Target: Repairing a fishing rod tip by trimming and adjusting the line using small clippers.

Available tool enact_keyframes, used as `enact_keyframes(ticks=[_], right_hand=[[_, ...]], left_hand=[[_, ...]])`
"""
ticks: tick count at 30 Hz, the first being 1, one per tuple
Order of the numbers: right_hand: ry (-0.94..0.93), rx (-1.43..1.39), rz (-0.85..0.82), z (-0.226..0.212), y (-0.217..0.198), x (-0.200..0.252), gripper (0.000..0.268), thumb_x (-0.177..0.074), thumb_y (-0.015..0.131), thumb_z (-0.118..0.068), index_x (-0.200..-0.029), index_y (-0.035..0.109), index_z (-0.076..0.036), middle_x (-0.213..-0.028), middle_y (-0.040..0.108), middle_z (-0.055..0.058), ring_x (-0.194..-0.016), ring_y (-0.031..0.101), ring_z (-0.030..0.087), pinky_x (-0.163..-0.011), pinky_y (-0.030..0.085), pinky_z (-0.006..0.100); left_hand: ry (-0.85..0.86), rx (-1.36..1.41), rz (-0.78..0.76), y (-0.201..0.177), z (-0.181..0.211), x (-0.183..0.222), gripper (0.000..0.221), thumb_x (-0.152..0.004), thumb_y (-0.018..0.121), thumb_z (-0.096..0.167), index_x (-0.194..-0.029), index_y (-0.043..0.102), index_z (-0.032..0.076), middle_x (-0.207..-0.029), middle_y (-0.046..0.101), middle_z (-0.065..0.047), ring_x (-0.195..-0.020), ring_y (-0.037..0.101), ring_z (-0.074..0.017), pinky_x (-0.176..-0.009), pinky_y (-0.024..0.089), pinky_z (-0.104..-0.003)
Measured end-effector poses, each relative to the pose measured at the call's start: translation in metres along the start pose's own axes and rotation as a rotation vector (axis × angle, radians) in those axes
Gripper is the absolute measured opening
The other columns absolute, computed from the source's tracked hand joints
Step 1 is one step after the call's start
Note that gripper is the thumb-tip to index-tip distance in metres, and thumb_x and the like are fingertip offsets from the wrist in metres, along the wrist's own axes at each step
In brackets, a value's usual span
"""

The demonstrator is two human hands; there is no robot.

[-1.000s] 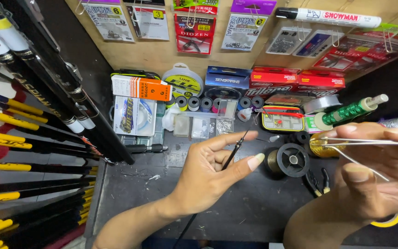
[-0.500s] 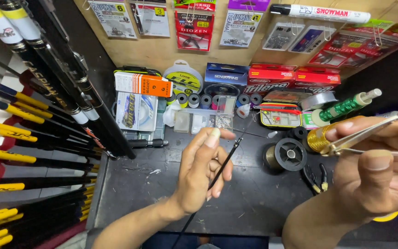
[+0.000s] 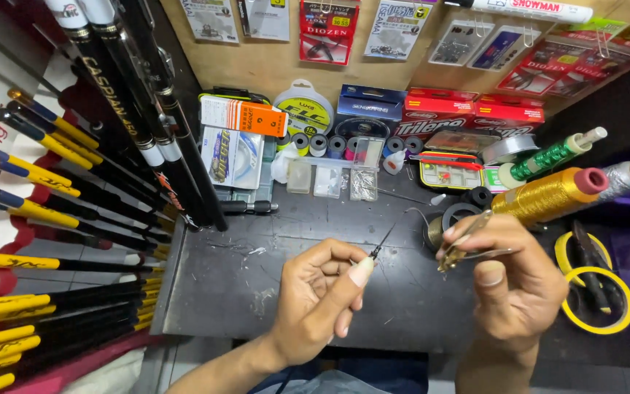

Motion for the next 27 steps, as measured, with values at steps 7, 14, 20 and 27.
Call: enact_keyframes(ticks=[7,14,20,27], right_hand=[[0.165,-0.011,-0.04,0.005,0.006,0.056,0.031,-0.105,0.052,-0.03,-0.1,0.063,-0.002,-0.098,0.067,0.017,-0.098,0.068,0.027,-0.088,0.056,0.035],[0.298,-0.083,-0.034,0.011,0.011,0.096,0.032,-0.105,0.053,-0.03,-0.098,0.066,-0.002,-0.096,0.069,0.016,-0.096,0.069,0.025,-0.088,0.056,0.034],[0.336,-0.072,-0.037,0.007,0.01,0.11,0.033,-0.105,0.052,-0.032,-0.096,0.067,-0.004,-0.095,0.07,0.015,-0.095,0.068,0.024,-0.087,0.055,0.034],[0.309,-0.061,-0.031,0.0,0.005,0.114,0.036,-0.106,0.051,-0.034,-0.097,0.066,-0.003,-0.096,0.07,0.016,-0.096,0.069,0.024,-0.089,0.055,0.034]], left_hand=[[-0.188,0.146,-0.061,-0.001,-0.007,0.021,0.029,-0.103,0.055,0.027,-0.109,0.063,0.0,-0.055,0.056,-0.013,-0.03,0.041,-0.0101,-0.026,0.026,-0.021],[-0.217,-0.035,0.018,0.009,-0.011,0.036,0.027,-0.096,0.068,0.027,-0.108,0.065,0.003,-0.044,0.053,-0.006,-0.03,0.039,-0.0098,-0.033,0.029,-0.023],[-0.161,-0.033,0.019,0.013,-0.013,0.046,0.03,-0.095,0.069,0.026,-0.114,0.065,0.002,-0.044,0.053,-0.006,-0.031,0.038,-0.0094,-0.035,0.03,-0.024],[-0.162,-0.032,-0.024,0.017,-0.014,0.053,0.042,-0.087,0.078,0.023,-0.12,0.063,0.001,-0.046,0.053,0.001,-0.036,0.042,-0.0052,-0.04,0.035,-0.02]])
Point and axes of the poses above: each hand's wrist, its own x-axis away from the middle knuckle, its own y-axis out of the palm, z = x × y, the point moved 2 cm from there along -x, towards the middle knuckle
